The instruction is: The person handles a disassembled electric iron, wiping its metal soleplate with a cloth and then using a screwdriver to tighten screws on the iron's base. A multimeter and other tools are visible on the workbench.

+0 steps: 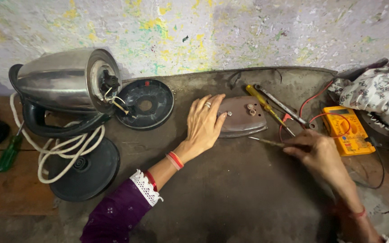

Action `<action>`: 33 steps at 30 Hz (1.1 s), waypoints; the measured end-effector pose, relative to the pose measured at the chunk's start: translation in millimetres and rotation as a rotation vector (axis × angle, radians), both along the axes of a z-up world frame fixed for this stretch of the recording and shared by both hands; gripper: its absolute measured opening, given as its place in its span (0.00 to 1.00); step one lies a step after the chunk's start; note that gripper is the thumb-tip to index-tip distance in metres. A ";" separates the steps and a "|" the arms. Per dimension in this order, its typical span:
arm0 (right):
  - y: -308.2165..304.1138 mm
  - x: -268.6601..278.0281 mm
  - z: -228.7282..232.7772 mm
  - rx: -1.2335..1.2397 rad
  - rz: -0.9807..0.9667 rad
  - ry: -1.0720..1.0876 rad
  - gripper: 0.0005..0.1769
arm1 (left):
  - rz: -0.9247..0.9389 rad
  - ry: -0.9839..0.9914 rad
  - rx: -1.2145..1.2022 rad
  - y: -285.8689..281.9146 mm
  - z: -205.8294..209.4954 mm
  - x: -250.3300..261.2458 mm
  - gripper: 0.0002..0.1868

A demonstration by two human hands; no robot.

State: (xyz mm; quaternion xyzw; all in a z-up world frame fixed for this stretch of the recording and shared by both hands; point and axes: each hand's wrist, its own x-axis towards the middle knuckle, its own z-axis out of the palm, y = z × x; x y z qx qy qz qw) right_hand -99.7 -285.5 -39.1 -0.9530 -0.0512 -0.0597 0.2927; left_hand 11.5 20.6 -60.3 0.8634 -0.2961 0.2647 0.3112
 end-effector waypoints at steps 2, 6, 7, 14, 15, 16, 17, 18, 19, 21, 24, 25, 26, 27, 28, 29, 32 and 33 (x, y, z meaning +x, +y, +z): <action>-1.9 4.4 3.7 0.039 0.070 -0.005 0.15 | 0.001 0.005 -0.002 -0.3 1.3 0.3 0.26; 4.6 8.4 -5.1 -0.016 0.151 0.045 0.14 | 0.000 0.027 0.013 0.5 1.6 -0.3 0.26; 1.1 11.9 -3.2 -0.014 0.091 0.069 0.14 | 0.003 0.018 0.015 0.1 1.7 0.0 0.26; -11.7 3.2 5.2 -0.009 -0.047 -0.055 0.14 | -0.003 0.028 0.006 0.7 4.1 -1.4 0.26; -10.2 2.4 1.8 -0.030 -0.011 -0.073 0.14 | -0.005 0.019 0.005 0.4 3.8 -1.0 0.26; -7.3 2.8 -2.7 -0.051 0.024 -0.091 0.14 | -0.007 0.011 0.005 0.2 3.5 -0.2 0.26; -6.5 3.4 -5.4 -0.071 0.061 -0.108 0.14 | -0.007 0.002 0.005 0.6 3.1 0.2 0.26; -8.9 3.1 -4.9 -0.116 -0.011 -0.095 0.14 | -0.006 0.002 0.001 0.2 2.6 0.0 0.26; -11.2 3.0 -3.3 -0.160 -0.083 -0.082 0.14 | -0.004 0.001 -0.004 -0.5 2.3 -0.1 0.26; -15.0 2.9 2.3 -0.221 -0.184 -0.050 0.14 | -0.002 0.002 -0.001 -0.5 2.5 -0.1 0.26; -20.2 0.9 8.7 -0.175 -0.137 -0.045 0.15 | -0.004 0.011 0.012 0.2 2.8 -1.4 0.26; -18.3 1.7 6.3 -0.096 -0.032 -0.084 0.16 | -0.003 0.014 0.011 0.0 3.0 -1.1 0.26; -16.5 2.5 3.5 -0.017 0.072 -0.123 0.17 | -0.003 0.018 0.010 -0.4 3.0 -0.6 0.26; -14.1 3.2 -0.3 -0.068 0.024 -0.090 0.16 | -0.005 0.005 0.006 -0.7 2.4 -0.8 0.26; -10.8 4.0 -4.6 -0.118 -0.024 -0.058 0.15 | -0.007 -0.007 0.001 -0.9 2.0 -0.8 0.26; -8.7 4.6 -7.2 -0.167 -0.073 -0.026 0.15 | -0.009 -0.020 -0.003 -0.3 1.8 -0.7 0.26; -21.8 2.9 1.0 -0.272 -0.304 -0.037 0.16 | -0.009 -0.004 0.005 0.3 2.9 -0.9 0.26; -25.8 3.0 2.5 -0.213 -0.245 -0.072 0.16 | -0.009 -0.003 0.009 -0.1 3.2 -0.8 0.26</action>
